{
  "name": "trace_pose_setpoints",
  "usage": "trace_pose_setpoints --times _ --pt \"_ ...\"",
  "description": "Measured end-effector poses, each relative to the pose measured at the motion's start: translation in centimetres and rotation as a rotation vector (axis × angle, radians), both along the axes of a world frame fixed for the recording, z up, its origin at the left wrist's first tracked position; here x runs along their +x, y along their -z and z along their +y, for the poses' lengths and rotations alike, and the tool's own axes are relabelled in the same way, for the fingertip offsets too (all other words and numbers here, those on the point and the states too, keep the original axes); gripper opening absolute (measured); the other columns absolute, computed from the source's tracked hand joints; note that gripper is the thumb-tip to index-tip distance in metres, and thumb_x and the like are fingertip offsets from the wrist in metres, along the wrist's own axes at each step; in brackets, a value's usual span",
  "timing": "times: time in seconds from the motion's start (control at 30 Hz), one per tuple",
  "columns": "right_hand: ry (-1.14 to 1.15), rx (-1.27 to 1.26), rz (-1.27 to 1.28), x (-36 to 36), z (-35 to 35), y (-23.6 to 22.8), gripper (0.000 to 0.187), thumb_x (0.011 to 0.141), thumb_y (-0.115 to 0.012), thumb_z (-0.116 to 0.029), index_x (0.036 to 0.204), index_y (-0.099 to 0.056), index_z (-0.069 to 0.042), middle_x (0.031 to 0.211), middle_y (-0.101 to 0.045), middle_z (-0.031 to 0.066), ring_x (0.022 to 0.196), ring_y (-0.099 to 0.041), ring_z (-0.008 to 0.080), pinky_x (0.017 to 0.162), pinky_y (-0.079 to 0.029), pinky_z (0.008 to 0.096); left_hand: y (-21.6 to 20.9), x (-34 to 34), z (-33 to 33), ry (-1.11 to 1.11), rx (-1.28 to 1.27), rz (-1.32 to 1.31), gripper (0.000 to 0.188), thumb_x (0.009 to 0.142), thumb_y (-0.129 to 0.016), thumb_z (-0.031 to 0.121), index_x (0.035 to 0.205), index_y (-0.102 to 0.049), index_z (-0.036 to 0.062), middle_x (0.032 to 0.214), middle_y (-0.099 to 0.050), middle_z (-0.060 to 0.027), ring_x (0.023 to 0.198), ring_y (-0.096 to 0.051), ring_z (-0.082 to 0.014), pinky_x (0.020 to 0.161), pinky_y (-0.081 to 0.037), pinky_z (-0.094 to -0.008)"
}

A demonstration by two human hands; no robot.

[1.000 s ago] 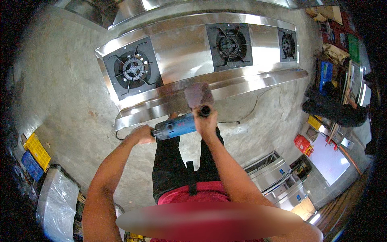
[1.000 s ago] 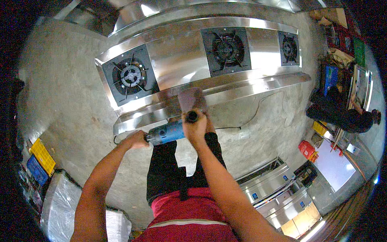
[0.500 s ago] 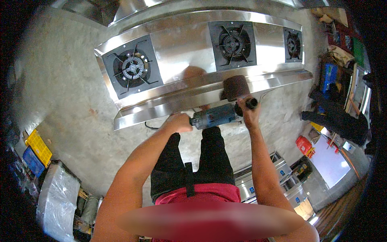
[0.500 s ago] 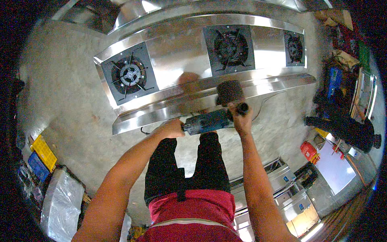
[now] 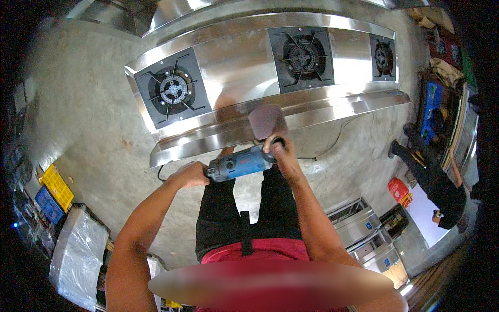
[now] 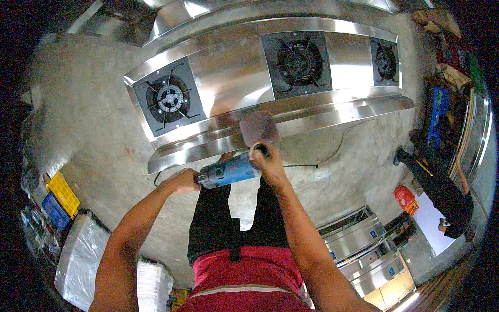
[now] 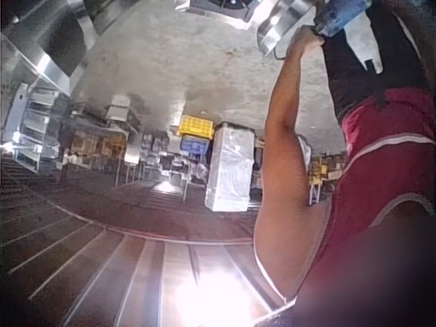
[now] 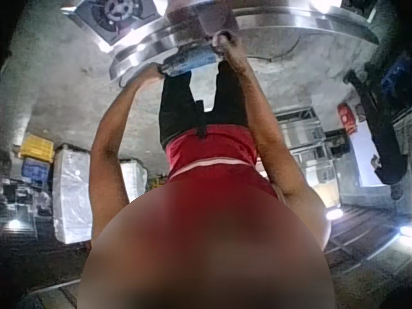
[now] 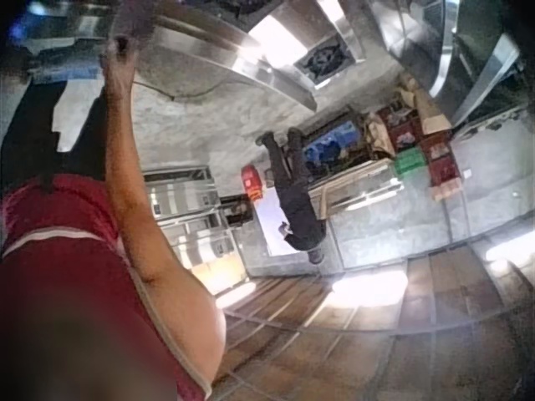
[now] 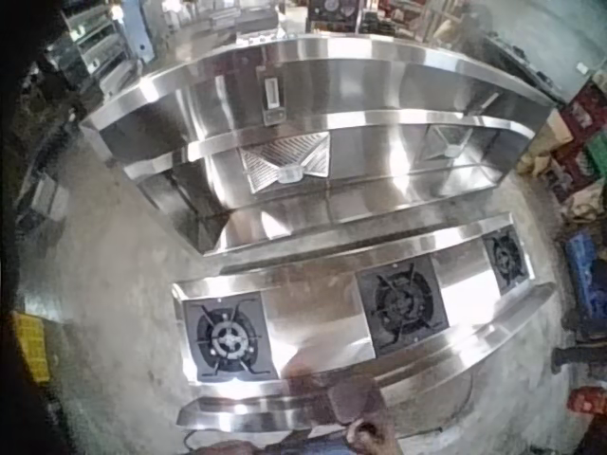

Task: The person uses a handheld electric polisher to smooth and finish the stainless steel surface of a commercial gas stove. They move the tool steadily along the front panel and side edges, maintaining consistent contact with the metal.

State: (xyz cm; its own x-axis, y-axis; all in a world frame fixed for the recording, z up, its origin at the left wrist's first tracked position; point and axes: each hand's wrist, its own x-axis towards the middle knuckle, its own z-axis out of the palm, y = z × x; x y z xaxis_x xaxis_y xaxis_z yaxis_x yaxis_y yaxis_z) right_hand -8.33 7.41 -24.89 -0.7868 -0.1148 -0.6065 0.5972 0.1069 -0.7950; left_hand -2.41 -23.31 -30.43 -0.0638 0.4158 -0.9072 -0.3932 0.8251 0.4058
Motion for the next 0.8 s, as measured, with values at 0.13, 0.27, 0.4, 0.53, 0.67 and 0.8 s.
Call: trace_pose_setpoints --times 0.13,0.27,0.4,0.53,0.67,0.8 --pt "0.138 0.155 0.053 -1.4 5.2 0.0 0.042 0.100 -0.048 -0.042 0.077 -0.057 -0.007 0.073 -0.056 0.0029 0.069 -0.051 0.0143 0.066 -0.042 0.0309 2.0 -1.6 6.0 0.011 0.095 0.077 0.039 0.065 -0.070 0.028 0.090 -0.071 -0.0021 0.085 -0.070 -0.0251 0.084 -0.070 -0.0371 0.076 -0.054 -0.0450" --pt "0.261 0.247 0.057 -3.9 10.9 -0.5 0.042 0.101 -0.046 -0.038 0.074 -0.057 -0.008 0.070 -0.055 0.0038 0.064 -0.051 0.0151 0.064 -0.042 0.0314 3.8 -2.9 12.8 0.011 0.181 0.146 0.037 0.062 -0.070 0.026 0.088 -0.070 0.0001 0.083 -0.070 -0.0224 0.076 -0.069 -0.0359 0.073 -0.054 -0.0453" --pt "0.285 0.286 0.041 -5.1 14.0 -0.8 0.044 0.098 -0.044 -0.039 0.073 -0.056 -0.006 0.069 -0.057 0.0070 0.065 -0.054 0.0177 0.066 -0.044 0.0322 4.5 -3.7 16.3 0.077 0.189 0.087 0.044 0.061 -0.069 0.030 0.093 -0.071 0.0010 0.089 -0.070 -0.0235 0.081 -0.069 -0.0371 0.076 -0.054 -0.0467" --pt "0.394 0.300 0.002 -3.9 12.5 0.2 0.043 0.099 -0.047 -0.041 0.076 -0.058 -0.006 0.071 -0.057 0.0046 0.066 -0.053 0.0160 0.065 -0.043 0.0323 4.5 -3.0 14.7 0.069 0.178 0.138 0.043 0.063 -0.070 0.030 0.092 -0.072 -0.0008 0.094 -0.070 -0.0247 0.086 -0.069 -0.0373 0.080 -0.054 -0.0455" --pt "0.176 0.230 0.115 -1.9 7.4 1.4 0.047 0.099 -0.042 -0.039 0.073 -0.057 -0.004 0.068 -0.058 0.0074 0.067 -0.055 0.0178 0.066 -0.044 0.0330 4.3 -0.9 9.1 -0.031 0.113 0.180 0.041 0.064 -0.071 0.029 0.090 -0.072 -0.0023 0.095 -0.070 -0.0251 0.087 -0.069 -0.0369 0.081 -0.054 -0.0446" --pt "0.161 0.141 0.011 -0.2 0.4 1.6 0.043 0.102 -0.042 -0.033 0.072 -0.056 -0.004 0.071 -0.057 0.0053 0.070 -0.052 0.0156 0.069 -0.041 0.0312 3.1 0.9 2.9 0.045 -0.012 -0.035 0.041 0.064 -0.072 0.029 0.091 -0.070 -0.0012 0.091 -0.070 -0.0245 0.084 -0.069 -0.0373 0.079 -0.054 -0.0455"
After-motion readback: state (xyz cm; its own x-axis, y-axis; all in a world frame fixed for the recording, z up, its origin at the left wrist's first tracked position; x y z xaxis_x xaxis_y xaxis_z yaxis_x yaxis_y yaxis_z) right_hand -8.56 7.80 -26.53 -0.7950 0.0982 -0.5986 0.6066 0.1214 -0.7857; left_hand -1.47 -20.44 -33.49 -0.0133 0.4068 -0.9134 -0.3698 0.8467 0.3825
